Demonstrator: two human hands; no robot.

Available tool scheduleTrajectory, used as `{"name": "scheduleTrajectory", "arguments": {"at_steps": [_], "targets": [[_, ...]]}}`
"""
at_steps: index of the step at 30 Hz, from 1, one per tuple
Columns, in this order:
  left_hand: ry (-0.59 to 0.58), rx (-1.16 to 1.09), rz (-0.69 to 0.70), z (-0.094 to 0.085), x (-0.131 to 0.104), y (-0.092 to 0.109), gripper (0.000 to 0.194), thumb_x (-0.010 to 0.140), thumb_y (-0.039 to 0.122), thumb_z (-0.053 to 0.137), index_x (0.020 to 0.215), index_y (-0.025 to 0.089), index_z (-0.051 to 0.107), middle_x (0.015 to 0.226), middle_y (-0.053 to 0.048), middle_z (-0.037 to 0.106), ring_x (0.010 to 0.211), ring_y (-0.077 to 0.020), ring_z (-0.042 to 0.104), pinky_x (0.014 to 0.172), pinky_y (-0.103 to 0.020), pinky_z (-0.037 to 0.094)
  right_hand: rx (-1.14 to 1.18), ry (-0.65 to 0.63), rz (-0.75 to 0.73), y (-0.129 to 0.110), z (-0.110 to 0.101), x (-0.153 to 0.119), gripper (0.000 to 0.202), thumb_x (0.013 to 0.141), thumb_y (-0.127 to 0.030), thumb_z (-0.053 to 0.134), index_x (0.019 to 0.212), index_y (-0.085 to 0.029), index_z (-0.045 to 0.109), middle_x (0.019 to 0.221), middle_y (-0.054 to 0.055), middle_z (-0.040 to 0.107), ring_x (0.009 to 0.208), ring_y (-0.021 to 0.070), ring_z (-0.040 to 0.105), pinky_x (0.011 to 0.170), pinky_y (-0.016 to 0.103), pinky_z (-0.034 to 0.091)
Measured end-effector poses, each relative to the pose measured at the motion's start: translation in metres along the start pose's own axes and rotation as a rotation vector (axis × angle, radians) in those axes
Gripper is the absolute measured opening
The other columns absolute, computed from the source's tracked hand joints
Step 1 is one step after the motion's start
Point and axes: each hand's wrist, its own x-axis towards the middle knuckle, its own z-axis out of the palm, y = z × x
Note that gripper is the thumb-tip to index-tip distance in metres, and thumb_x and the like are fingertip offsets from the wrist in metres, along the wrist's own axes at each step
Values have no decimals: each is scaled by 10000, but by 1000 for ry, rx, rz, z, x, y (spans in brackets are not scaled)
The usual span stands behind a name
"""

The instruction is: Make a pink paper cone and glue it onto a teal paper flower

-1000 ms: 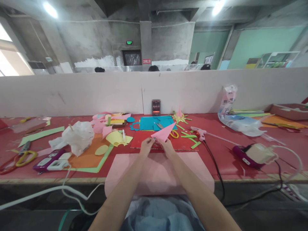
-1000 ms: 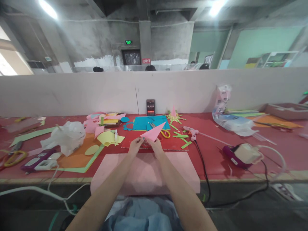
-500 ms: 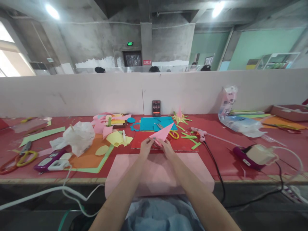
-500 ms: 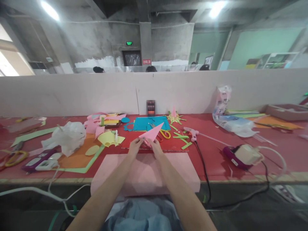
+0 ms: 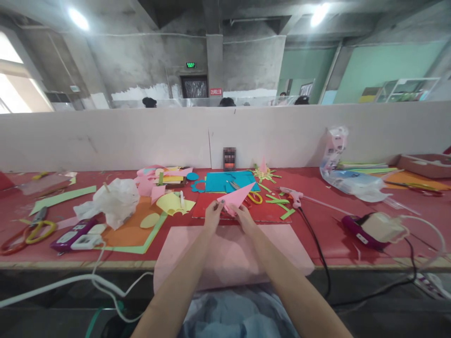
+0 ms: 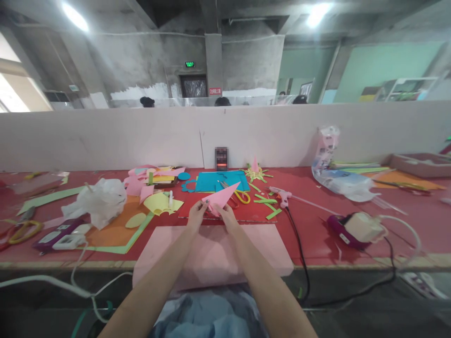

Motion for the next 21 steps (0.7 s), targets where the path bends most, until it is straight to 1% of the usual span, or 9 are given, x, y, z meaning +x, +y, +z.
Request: {"name": "scheduleTrajectory", "arguments": {"at_steps": [2,5,8,11,14,16,21], "targets": [[5,-29,-5,0,0,-1,346,730,478,533,571,174,487,550,23,538,549,-108,518,579,-222,418,-3,26,20,-3,2,-1,443,612,-449,685,969,-192,631,870,44,690,816,210,622,670,286,465],[28,-101,-49,0,1,-3,349,696,493,561,581,172,483,562,27,529,563,-107,523,569,-219,429,-15,54,44,-7,3,-2,444,648,-481,646,995,-207,611,901,37,686,803,201,631,616,257,463],[50,-211,-101,0,2,-6,357,662,503,588,603,174,464,575,36,517,563,-103,527,536,-210,430,-13,41,50,-10,3,-5,451,673,-481,625,1029,-206,598,939,38,679,809,196,631,611,250,464],[56,-270,-111,0,2,-11,355,657,505,595,628,176,462,593,43,513,564,-96,524,530,-205,427,7,19,46,-10,2,-6,447,691,-462,618,1060,-210,590,941,38,677,806,193,631,623,259,469],[61,-231,-105,0,3,-14,353,672,510,579,643,172,483,589,41,513,553,-94,510,541,-212,425,18,6,42,-8,2,-6,434,690,-438,630,1056,-208,595,915,39,680,794,188,633,636,266,472],[56,-164,-92,0,4,-14,358,693,514,557,637,168,485,580,34,506,542,-95,496,536,-214,416,18,4,32,-7,2,-5,423,689,-435,633,1043,-206,602,901,37,682,788,184,634,648,269,475],[58,40,-23,-2,4,-9,375,752,504,491,571,183,419,537,34,454,523,-103,457,521,-215,371,0,34,58,-5,1,-4,449,661,-451,653,1035,-207,606,869,39,688,767,189,639,634,276,482]]}}
